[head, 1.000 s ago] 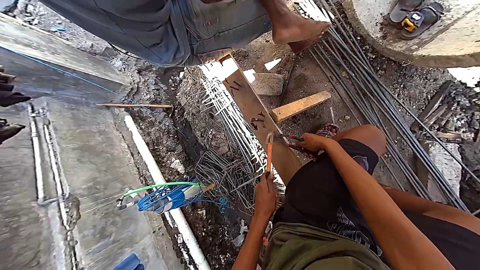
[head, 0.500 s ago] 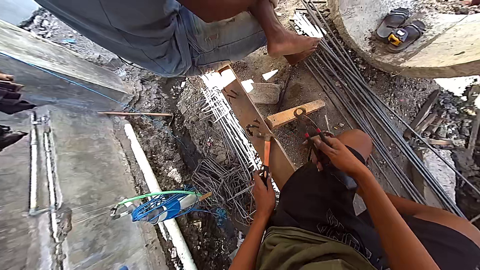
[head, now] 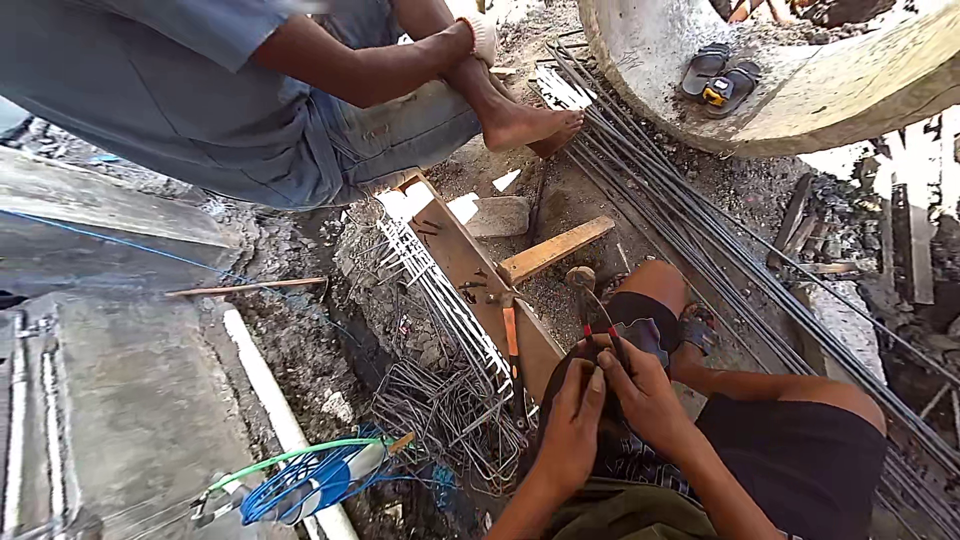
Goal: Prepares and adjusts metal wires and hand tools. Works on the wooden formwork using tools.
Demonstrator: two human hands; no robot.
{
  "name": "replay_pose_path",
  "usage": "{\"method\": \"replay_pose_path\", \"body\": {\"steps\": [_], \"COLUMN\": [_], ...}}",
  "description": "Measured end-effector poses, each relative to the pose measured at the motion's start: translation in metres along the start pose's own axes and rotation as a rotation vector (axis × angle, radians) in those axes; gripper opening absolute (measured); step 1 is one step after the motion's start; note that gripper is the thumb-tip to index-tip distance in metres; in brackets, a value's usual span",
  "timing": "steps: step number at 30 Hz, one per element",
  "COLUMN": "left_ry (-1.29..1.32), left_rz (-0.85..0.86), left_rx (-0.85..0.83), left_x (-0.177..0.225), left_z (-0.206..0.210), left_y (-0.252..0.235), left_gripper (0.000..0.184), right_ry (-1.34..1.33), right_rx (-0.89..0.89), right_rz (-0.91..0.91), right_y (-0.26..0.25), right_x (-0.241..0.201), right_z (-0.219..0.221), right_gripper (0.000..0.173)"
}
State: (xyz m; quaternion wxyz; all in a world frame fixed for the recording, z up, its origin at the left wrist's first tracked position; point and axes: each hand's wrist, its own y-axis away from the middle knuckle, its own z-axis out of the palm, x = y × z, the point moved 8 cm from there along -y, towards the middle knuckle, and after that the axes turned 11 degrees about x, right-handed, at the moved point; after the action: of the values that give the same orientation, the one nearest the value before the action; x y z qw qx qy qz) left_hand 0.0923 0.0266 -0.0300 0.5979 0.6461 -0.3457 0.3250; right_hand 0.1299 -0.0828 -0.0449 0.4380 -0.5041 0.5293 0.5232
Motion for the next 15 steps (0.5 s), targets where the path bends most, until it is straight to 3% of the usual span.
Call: {"method": "replay_pose_path", "body": {"steps": [3,5,9,15], "left_ry": [0.104,0.071,0.019,0.015], "left_rz": [0.013,0.087,0.156,0.327], "left_rx": [0.087,0.146,0.127,0.126], "left_x": [-0.001,0.001,0.006,0.019], "left_z": [0.009,0.0,-0.006,0.008], "left_y": [0.006,0.007,0.014,0.025], "left_gripper": [0.027,0.028,0.032,0.036], "right_ry": [0.23,0.296,0.246,0.125], "right_rx": [0.058,0.087,0.002,0.022], "right_rz": [-0.045,-0.08,-0.146,-0.237], "right_y": [0.003,0.003,0.003,0.006], "right_x": [-0.002,0.004,0.005,-0.01], "right_z": [-0.011,-0.027,-0.048,-0.052], "right_gripper": [0.049,0.046,0.047,0.048]}}
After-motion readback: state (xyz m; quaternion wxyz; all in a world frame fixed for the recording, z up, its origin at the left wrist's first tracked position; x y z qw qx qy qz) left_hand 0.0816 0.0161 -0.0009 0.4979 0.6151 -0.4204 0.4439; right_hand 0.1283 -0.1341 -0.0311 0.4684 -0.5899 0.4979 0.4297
